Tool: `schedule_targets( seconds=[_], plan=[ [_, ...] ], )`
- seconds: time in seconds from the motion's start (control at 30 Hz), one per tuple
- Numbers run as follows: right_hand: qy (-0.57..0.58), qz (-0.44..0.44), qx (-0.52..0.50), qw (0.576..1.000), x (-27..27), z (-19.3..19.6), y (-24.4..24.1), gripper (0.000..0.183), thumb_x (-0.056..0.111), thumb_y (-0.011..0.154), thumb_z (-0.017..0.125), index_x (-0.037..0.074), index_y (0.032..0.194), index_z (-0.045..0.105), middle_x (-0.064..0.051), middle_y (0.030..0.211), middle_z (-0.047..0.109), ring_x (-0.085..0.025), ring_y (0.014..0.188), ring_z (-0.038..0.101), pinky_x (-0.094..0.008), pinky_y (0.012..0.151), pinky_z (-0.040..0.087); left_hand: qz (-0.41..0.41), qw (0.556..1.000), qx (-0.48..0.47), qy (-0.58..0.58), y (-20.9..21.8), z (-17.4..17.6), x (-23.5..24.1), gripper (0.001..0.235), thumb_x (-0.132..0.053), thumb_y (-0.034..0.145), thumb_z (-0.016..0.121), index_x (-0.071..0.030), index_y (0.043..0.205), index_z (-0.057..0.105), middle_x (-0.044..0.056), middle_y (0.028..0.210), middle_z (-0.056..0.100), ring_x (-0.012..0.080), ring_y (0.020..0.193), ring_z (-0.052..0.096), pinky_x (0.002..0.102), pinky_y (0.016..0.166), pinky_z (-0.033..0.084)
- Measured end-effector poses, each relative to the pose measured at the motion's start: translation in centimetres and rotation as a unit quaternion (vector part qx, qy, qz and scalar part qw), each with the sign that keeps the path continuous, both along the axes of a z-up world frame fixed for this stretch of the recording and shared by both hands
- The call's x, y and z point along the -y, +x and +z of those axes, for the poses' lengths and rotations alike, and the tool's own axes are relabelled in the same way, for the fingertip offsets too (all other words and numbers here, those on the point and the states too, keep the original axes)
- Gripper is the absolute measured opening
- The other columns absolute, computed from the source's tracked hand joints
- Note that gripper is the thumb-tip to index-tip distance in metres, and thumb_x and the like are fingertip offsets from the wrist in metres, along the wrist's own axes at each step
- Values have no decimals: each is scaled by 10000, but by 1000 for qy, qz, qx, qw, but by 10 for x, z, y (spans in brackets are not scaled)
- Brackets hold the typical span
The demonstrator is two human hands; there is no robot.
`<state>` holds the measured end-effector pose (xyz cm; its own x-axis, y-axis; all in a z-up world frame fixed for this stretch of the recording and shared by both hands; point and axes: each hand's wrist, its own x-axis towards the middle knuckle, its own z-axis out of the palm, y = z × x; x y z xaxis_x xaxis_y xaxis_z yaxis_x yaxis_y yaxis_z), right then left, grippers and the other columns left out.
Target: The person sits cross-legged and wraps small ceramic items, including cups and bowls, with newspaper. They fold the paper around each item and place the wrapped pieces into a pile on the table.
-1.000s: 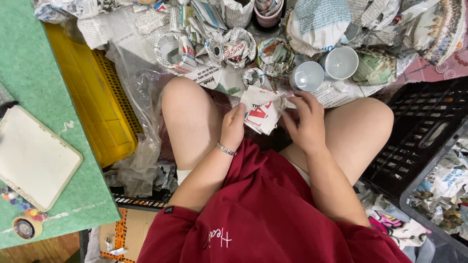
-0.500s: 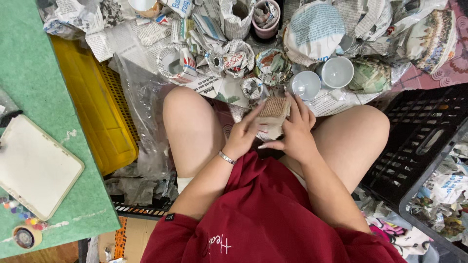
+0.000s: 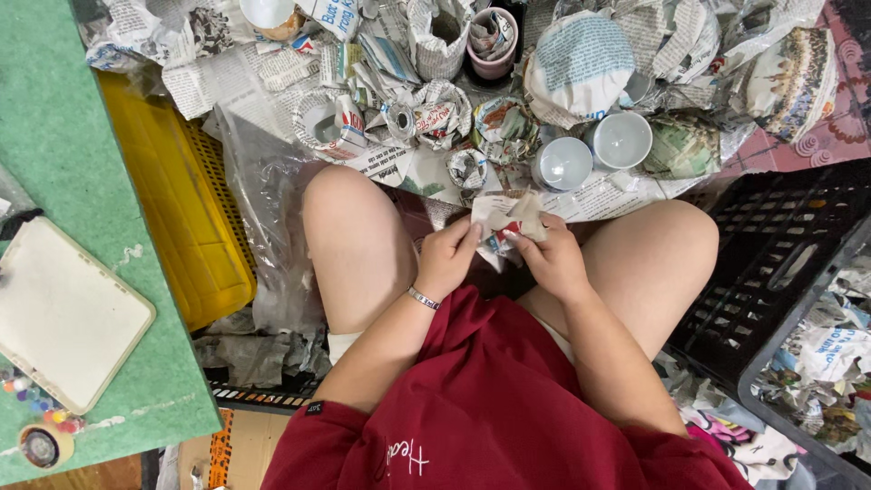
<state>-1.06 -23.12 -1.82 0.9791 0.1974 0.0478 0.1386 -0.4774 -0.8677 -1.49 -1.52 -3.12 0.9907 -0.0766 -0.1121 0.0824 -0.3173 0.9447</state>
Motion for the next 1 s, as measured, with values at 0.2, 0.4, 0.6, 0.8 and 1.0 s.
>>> schedule_targets(
  seconds=[0.2, 0.4, 0.6, 0.8, 1.0],
  plan=[
    [217, -123, -129, 960, 27, -31, 6, 184, 64, 971, 712, -33, 1127, 723, -62, 1071, 739, -127, 960, 669, -277, 880, 535, 125, 988, 16, -89, 8, -5, -11, 212, -194, 1044, 627, -3, 966, 676, 50, 783, 650, 74, 723, 560, 270, 664, 481],
    [424, -185, -151, 874, 63, -59, 5, 225, 176, 1026, 629, -8, 1130, 705, -65, 1040, 740, -139, 899, 687, -285, 840, 555, 144, 981, -15, -126, 10, -10, -19, 208, -173, 1046, 653, 25, 994, 686, 30, 815, 660, 55, 772, 560, 261, 692, 492],
    [430, -222, -150, 862, 63, -58, 8, 255, 212, 1120, 610, -26, 1163, 691, -53, 1050, 712, -116, 919, 636, -263, 849, 523, 121, 983, 136, -38, 3, 4, -21, 182, -127, 1026, 657, 36, 1099, 692, 91, 961, 722, 167, 860, 694, 281, 800, 544],
    [457, -276, -90, 841, 50, -25, 17, 291, 240, 1110, 557, -23, 1157, 671, -76, 1094, 728, -136, 952, 675, -281, 881, 554, 128, 976, 129, -120, 1, 29, -26, 170, -33, 1016, 547, -12, 1057, 711, 128, 1138, 735, 241, 1064, 707, 338, 958, 546],
    [453, -335, -38, 825, 49, -3, 27, 341, 260, 1128, 524, -42, 1221, 652, -100, 1132, 725, -144, 971, 677, -283, 887, 551, -76, 962, 251, -80, -5, 58, -68, 108, -125, 895, 603, -114, 891, 711, 132, 1408, 641, 376, 1442, 493, 494, 1239, 352]
  ],
)
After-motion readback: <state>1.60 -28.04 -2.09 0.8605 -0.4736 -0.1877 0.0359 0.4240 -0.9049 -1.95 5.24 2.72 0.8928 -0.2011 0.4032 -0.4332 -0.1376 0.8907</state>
